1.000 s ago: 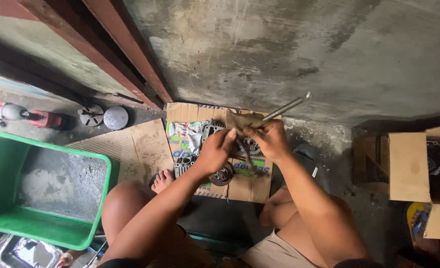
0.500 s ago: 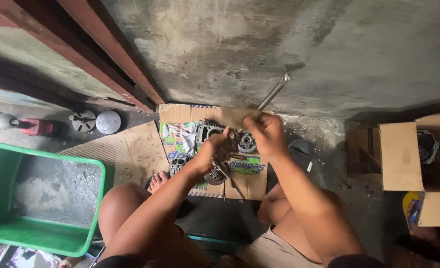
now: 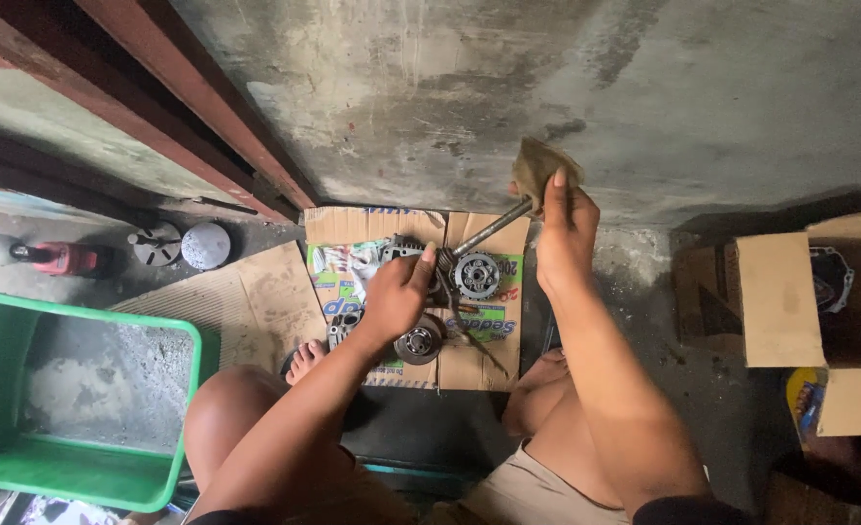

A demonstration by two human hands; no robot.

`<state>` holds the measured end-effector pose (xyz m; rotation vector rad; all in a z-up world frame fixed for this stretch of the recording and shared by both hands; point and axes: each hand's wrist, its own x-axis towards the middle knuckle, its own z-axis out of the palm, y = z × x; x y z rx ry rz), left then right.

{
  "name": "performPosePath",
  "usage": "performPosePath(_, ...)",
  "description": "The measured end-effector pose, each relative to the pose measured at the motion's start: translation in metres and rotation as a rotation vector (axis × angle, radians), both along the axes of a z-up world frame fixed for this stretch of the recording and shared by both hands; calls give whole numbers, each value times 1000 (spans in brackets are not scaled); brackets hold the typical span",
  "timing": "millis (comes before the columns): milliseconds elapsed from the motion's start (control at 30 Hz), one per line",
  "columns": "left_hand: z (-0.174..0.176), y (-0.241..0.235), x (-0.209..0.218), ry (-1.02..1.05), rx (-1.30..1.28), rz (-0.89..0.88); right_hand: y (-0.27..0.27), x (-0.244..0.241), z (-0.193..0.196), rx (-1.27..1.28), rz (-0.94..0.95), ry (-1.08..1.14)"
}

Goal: Cleaning a motorcycle engine shaft and other components using a cloth.

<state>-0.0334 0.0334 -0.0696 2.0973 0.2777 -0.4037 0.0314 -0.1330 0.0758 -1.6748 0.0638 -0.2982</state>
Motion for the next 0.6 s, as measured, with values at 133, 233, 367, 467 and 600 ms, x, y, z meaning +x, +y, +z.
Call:
performPosePath(133,58,4,-1,-231,261,-80,-29,14,-47,90,95,119)
performPosePath(233,55,8,-1,-330,377,-95,-38,22,-68,59,91,178)
performPosePath(367,52,13,-1,-390,426,-90,-40,24,-63,-11,178,141)
performPosePath(467,66,16,-1,-423,401,-63,-34,20,-39,-89,261,98)
performPosePath(600,83,28,1,-454,431,-55,-45,22,-34,-274,388,34)
